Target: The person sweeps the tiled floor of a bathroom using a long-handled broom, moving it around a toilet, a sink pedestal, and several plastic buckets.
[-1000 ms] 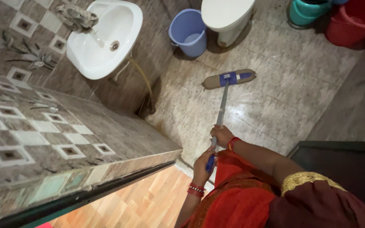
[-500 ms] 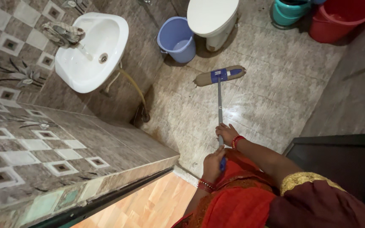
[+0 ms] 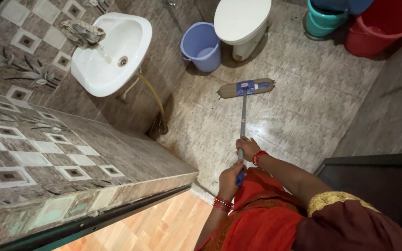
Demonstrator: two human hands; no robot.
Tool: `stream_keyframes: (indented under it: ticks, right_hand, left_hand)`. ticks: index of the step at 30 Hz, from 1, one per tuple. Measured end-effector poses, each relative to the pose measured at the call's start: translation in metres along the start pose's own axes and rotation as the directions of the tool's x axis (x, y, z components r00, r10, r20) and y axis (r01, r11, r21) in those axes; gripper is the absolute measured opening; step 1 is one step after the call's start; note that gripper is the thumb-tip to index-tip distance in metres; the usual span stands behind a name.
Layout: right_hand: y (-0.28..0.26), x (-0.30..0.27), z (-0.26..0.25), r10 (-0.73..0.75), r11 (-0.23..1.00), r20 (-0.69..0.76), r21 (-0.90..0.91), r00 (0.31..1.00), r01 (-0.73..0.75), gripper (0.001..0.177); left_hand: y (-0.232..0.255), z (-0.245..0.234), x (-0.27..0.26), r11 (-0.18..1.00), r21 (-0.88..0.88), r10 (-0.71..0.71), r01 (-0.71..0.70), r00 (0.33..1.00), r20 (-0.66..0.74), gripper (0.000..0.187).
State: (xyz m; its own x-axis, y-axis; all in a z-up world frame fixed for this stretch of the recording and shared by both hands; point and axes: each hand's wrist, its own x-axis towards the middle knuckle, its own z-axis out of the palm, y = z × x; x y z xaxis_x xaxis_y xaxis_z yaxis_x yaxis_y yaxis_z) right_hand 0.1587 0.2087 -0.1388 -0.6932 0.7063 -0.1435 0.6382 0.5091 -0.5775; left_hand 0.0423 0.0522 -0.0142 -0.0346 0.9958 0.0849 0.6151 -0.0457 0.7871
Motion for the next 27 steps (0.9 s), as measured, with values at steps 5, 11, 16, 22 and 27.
stream_keyframes:
  ticks: [5, 11, 16, 22, 27]
  right_hand:
    - [0.004, -0.004, 0.004, 0.025, 1.0, 0.035, 0.018, 0.999, -0.026, 0.019]
    - [0.007, 0.0, 0.014, -0.003, 1.0, 0.033, 0.022, 0.999, 0.002, 0.018]
    - [0.007, 0.011, 0.012, -0.03, 0.999, 0.012, -0.02, 0.999, 0.03, 0.019]
    - [0.008, 0.016, 0.003, -0.017, 0.999, 0.0, -0.035, 1.0, 0.017, 0.02]
    - [0.003, 0.016, -0.005, 0.002, 0.999, 0.022, -0.038, 1.0, -0.001, 0.022]
  left_hand:
    - [-0.007, 0.01, -0.004, 0.998, 0.056, 0.027, -0.028, 0.999, 0.019, 0.024]
    - [-0.007, 0.003, -0.005, 0.999, 0.023, -0.036, 0.035, 0.999, 0.03, 0.018]
    - [-0.009, 0.001, 0.003, 0.998, 0.016, -0.068, 0.068, 0.997, 0.021, 0.012]
    - [-0.007, 0.004, 0.01, 1.0, 0.006, -0.018, 0.018, 1.0, -0.012, 0.016]
    - [0.002, -0.007, 0.011, 0.999, 0.015, -0.048, 0.048, 0.999, 0.026, 0.02]
